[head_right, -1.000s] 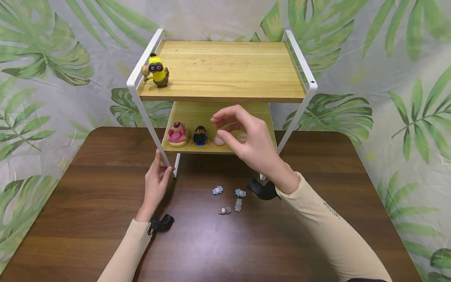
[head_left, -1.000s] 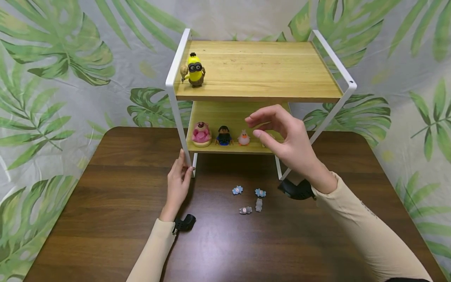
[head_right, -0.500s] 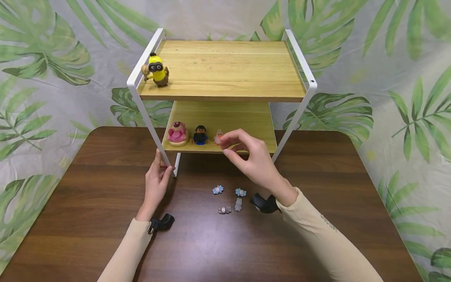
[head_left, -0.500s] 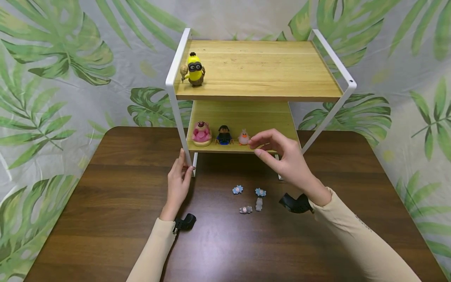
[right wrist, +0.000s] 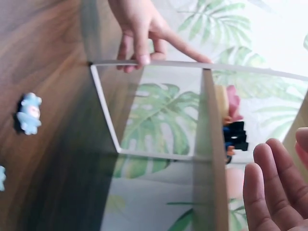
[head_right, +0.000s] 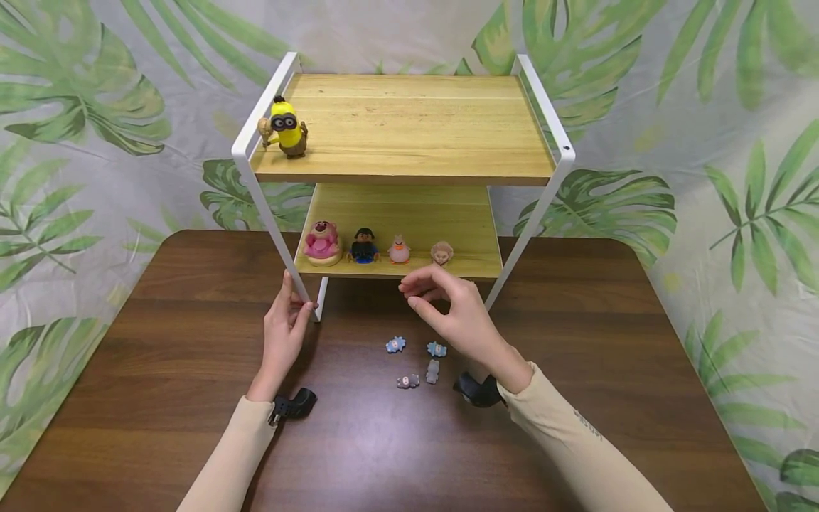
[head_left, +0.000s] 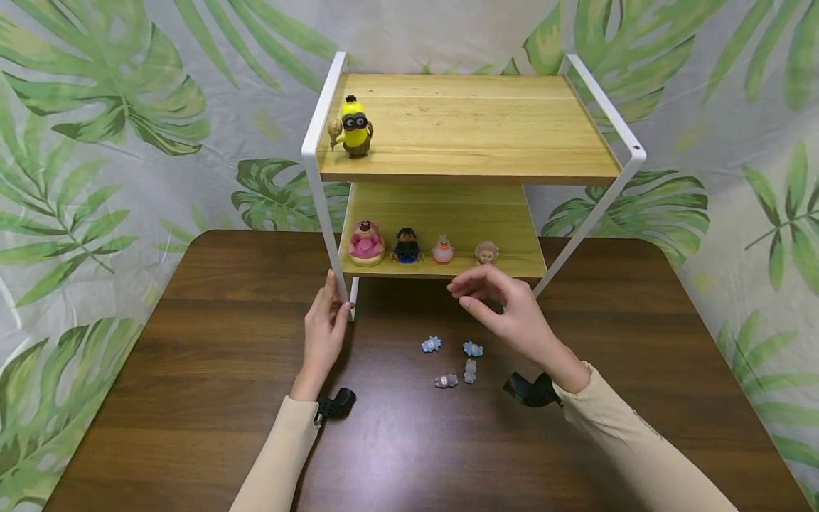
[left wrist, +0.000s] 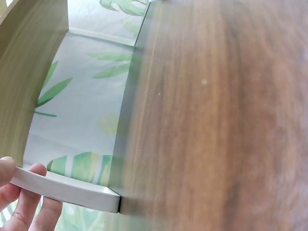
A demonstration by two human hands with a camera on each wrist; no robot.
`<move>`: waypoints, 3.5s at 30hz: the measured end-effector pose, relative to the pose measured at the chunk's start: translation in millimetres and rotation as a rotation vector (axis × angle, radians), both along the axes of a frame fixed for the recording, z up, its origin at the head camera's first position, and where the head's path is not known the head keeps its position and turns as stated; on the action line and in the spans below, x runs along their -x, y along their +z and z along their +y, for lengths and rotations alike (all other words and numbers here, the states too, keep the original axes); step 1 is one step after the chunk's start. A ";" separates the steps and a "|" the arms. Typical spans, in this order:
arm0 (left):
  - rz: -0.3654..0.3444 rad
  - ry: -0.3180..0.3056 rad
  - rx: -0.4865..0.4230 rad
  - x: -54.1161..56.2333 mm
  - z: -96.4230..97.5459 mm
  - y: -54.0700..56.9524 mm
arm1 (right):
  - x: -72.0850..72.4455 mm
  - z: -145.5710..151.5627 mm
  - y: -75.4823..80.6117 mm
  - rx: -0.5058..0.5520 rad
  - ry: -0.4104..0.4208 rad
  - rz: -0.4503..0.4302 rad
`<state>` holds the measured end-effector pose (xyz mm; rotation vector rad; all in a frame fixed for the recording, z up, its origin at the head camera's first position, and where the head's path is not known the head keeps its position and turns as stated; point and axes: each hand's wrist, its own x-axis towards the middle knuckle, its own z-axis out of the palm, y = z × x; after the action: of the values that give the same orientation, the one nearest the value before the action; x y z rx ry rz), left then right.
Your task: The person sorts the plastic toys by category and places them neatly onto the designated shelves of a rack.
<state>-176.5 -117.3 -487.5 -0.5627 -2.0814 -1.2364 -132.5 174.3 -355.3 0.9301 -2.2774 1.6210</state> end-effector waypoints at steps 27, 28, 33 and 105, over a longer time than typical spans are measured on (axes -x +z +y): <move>-0.015 0.015 0.007 -0.1 -0.3 -0.6 | -12.3 -6.0 -69.2 -0.139 -0.065 -0.242; -0.013 0.015 0.006 -0.3 -0.1 -0.5 | -10.7 -5.2 -76.0 -0.148 -0.068 -0.251; -0.011 0.007 0.002 -0.1 0.0 -0.2 | -6.6 -4.2 -95.1 -0.182 -0.077 -0.306; -0.005 0.003 -0.003 0.5 -0.2 -1.5 | -0.8 -25.5 -97.5 -0.304 -0.132 -0.252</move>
<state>-177.0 -117.5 -489.0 -0.5561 -2.0832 -1.2401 -131.8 148.7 -452.8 0.6435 -2.7489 1.4338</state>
